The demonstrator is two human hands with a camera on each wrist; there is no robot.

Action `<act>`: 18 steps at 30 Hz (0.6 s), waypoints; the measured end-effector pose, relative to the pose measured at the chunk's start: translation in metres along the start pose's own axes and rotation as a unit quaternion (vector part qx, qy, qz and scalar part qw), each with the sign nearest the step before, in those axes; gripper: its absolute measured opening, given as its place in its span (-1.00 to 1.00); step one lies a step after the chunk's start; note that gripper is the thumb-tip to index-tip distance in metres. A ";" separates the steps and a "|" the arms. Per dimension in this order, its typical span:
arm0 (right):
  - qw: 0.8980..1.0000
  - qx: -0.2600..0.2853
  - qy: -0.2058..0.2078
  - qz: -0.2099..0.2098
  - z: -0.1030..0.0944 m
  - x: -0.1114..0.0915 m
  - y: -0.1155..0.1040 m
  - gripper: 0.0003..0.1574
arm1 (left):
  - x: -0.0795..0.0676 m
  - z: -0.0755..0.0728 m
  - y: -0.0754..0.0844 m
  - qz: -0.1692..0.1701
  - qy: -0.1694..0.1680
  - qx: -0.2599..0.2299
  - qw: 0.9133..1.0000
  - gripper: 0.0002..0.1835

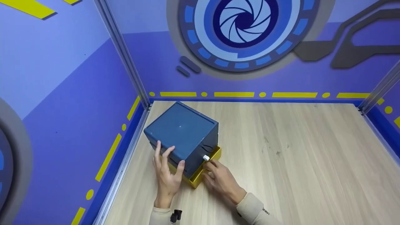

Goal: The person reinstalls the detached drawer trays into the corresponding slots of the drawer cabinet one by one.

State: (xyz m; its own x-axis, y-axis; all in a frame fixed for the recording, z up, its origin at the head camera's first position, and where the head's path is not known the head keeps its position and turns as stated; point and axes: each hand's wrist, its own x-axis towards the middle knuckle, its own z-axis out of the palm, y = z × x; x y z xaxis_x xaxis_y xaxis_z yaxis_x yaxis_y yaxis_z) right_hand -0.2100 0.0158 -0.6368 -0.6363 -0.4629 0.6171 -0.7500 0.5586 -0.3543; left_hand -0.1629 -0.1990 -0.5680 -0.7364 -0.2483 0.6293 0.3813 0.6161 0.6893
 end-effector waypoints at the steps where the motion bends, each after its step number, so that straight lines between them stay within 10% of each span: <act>1: 1.000 0.000 0.001 0.000 0.001 0.000 0.000 -0.62 | 0.000 0.000 0.000 0.001 0.000 0.000 1.000 -0.39; 18: 1.000 -0.010 0.017 0.003 0.012 0.008 -0.003 -0.62 | 0.001 0.001 0.001 -0.003 -0.005 0.001 1.000 -0.39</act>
State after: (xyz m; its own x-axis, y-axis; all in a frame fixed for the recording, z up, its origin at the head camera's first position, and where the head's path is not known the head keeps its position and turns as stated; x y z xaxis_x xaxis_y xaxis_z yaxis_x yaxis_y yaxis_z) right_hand -0.2150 0.0029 -0.6394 -0.6337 -0.4364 0.6388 -0.7424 0.5752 -0.3435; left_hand -0.1637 -0.1981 -0.5672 -0.7441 -0.2456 0.6213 0.3755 0.6155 0.6929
